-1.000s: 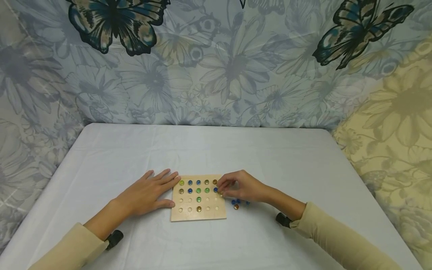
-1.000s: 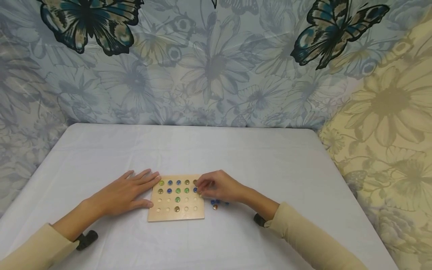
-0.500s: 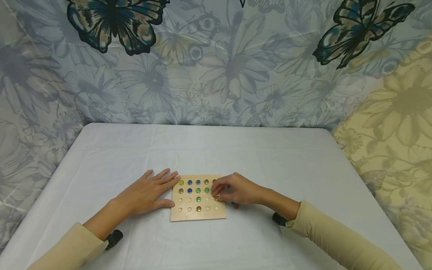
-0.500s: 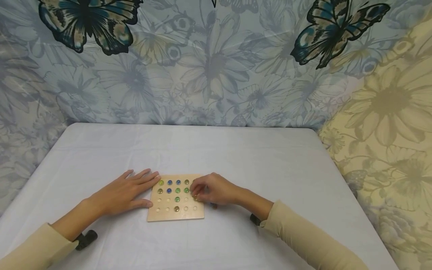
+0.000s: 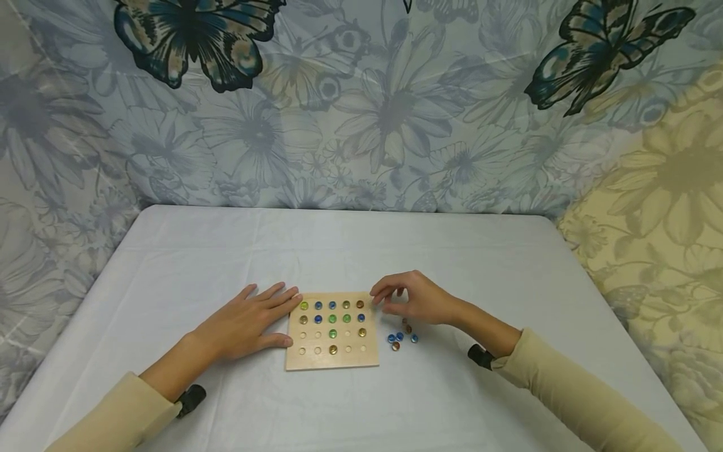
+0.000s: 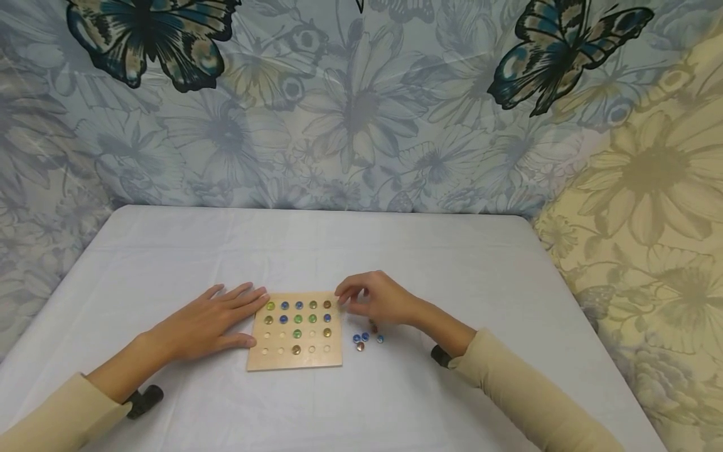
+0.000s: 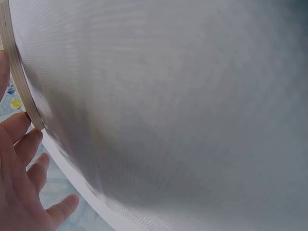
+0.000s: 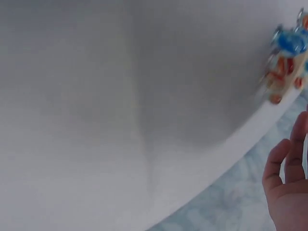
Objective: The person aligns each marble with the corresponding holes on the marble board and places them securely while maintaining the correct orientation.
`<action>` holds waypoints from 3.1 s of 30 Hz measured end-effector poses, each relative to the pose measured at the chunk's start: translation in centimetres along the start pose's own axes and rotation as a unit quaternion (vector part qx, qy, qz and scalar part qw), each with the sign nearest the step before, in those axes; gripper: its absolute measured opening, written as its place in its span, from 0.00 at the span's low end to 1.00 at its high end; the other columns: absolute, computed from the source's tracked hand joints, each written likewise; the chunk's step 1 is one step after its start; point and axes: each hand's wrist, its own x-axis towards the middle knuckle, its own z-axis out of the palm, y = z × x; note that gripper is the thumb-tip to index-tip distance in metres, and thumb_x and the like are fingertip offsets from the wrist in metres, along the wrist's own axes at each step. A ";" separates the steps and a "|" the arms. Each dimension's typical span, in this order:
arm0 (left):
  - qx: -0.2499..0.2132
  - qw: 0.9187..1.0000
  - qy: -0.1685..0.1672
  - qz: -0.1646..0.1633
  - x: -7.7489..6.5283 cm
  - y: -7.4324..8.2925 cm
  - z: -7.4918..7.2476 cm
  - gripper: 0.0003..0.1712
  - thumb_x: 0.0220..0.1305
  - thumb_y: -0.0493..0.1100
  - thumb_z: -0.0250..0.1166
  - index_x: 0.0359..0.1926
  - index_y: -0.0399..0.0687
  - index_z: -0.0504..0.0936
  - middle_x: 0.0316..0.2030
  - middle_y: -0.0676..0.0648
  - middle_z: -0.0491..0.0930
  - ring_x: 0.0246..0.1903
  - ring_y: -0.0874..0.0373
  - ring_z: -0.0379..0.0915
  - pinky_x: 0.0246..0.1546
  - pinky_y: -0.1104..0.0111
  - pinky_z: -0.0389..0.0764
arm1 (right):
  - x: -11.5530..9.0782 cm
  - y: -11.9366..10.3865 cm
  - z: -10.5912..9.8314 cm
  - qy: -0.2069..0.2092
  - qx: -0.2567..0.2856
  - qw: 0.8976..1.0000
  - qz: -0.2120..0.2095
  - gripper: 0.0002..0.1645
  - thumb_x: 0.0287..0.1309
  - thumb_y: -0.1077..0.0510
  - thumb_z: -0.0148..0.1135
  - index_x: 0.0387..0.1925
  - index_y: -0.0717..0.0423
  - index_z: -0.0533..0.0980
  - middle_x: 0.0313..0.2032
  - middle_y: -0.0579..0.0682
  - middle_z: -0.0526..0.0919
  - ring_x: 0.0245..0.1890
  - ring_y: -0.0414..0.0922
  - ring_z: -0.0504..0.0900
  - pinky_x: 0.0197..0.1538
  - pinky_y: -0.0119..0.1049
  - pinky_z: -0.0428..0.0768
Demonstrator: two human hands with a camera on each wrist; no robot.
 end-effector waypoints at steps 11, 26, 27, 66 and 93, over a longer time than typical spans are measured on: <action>0.003 1.000 -0.001 -0.009 -0.1 0.1 0.0 0.46 0.67 0.72 0.52 0.77 0.54 0.58 0.75 0.50 0.58 0.74 0.46 0.51 0.67 0.36 0.54 | -0.8 2.7 -0.7 -0.011 0.005 0.999 0.052 0.17 0.55 0.68 0.70 0.48 0.56 0.82 0.41 0.43 0.88 0.41 0.40 0.83 0.46 0.42 0.81; 0.011 1.000 0.007 -0.008 0.0 0.0 0.1 0.47 0.67 0.72 0.52 0.77 0.54 0.58 0.75 0.50 0.58 0.74 0.47 0.51 0.67 0.36 0.54 | -0.5 2.8 -0.1 -0.011 -0.015 0.998 0.053 0.15 0.56 0.67 0.71 0.46 0.55 0.83 0.39 0.40 0.87 0.38 0.36 0.82 0.45 0.36 0.82; 0.013 1.000 0.007 -0.009 0.0 0.0 0.2 0.47 0.67 0.72 0.52 0.77 0.54 0.58 0.75 0.50 0.58 0.74 0.47 0.51 0.67 0.36 0.54 | -0.5 2.8 0.0 -0.011 -0.021 0.998 0.054 0.15 0.56 0.66 0.71 0.46 0.54 0.83 0.39 0.39 0.87 0.38 0.35 0.82 0.45 0.36 0.81; -0.006 1.000 0.002 -0.010 -0.1 0.2 0.0 0.46 0.68 0.71 0.52 0.78 0.53 0.58 0.75 0.50 0.58 0.74 0.47 0.52 0.67 0.35 0.52 | -0.7 -1.4 2.8 -0.045 0.069 0.996 -0.020 0.14 0.57 0.69 0.68 0.45 0.54 0.83 0.38 0.39 0.88 0.34 0.35 0.80 0.42 0.38 0.79; -0.004 1.000 0.009 -0.007 -0.1 0.1 0.2 0.47 0.67 0.72 0.52 0.77 0.53 0.58 0.75 0.50 0.58 0.74 0.46 0.52 0.67 0.35 0.53 | -1.0 -2.3 3.5 -0.072 0.040 0.997 -0.015 0.16 0.58 0.66 0.70 0.48 0.54 0.82 0.41 0.38 0.87 0.36 0.32 0.80 0.42 0.33 0.81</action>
